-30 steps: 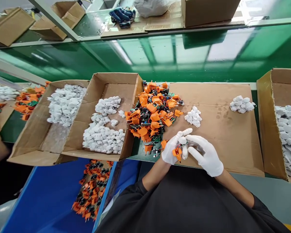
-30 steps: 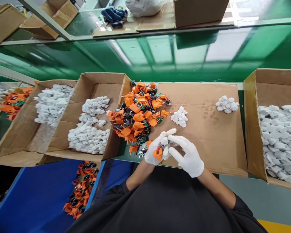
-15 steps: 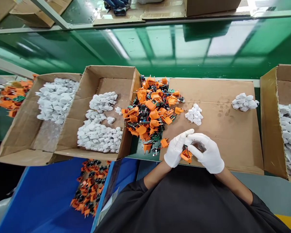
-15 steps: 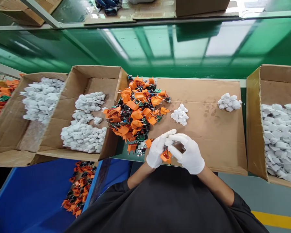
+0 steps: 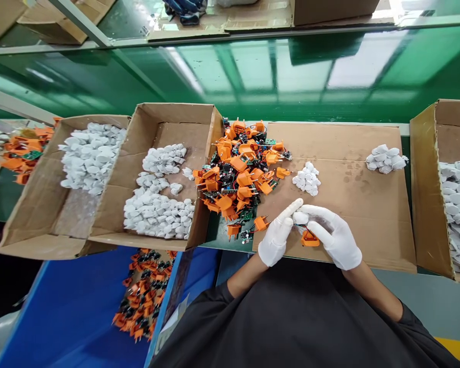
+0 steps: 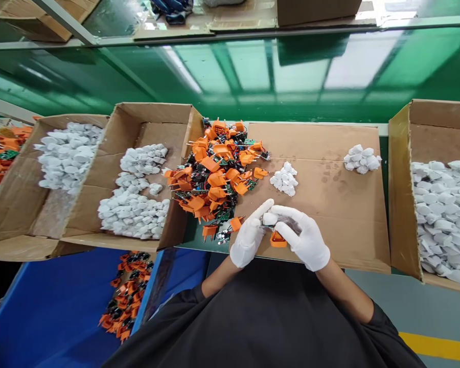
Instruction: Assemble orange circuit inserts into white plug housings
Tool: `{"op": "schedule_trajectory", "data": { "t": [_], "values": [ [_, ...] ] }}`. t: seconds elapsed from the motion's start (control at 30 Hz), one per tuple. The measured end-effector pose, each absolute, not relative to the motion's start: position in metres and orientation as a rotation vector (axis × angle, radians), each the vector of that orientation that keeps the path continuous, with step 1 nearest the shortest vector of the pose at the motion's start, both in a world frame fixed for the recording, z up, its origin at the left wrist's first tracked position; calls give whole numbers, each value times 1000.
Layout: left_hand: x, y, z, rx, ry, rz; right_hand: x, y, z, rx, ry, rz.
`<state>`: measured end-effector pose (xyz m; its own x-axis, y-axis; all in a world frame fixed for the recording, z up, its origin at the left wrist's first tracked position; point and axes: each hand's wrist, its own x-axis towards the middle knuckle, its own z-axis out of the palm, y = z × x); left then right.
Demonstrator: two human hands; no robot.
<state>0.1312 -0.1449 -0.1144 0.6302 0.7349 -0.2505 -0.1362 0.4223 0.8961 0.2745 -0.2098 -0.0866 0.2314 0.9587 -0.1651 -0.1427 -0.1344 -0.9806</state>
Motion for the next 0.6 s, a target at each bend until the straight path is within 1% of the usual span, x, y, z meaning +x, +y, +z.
{"op": "schedule_trajectory", "data": {
  "t": [0.07,0.17,0.37,0.43,0.53,0.6],
  "values": [
    [131,-145,-111,1079,742,618,274,-210,-87,-1339,-900,1172],
    [134,-145,-105,1202,780,610,271,-209,-90,-1418,-943,1041],
    [136,-143,-101,1278,764,542,269,-209,-94,-1489,-1034,852],
    [136,-143,-100,1303,778,543,272,-209,-94,-1461,-1071,878],
    [134,-143,-102,1325,797,538,278,-210,-89,-1435,-1157,1005],
    [134,-143,-105,1334,801,522,284,-210,-83,-1506,-1274,967]
  ]
}}
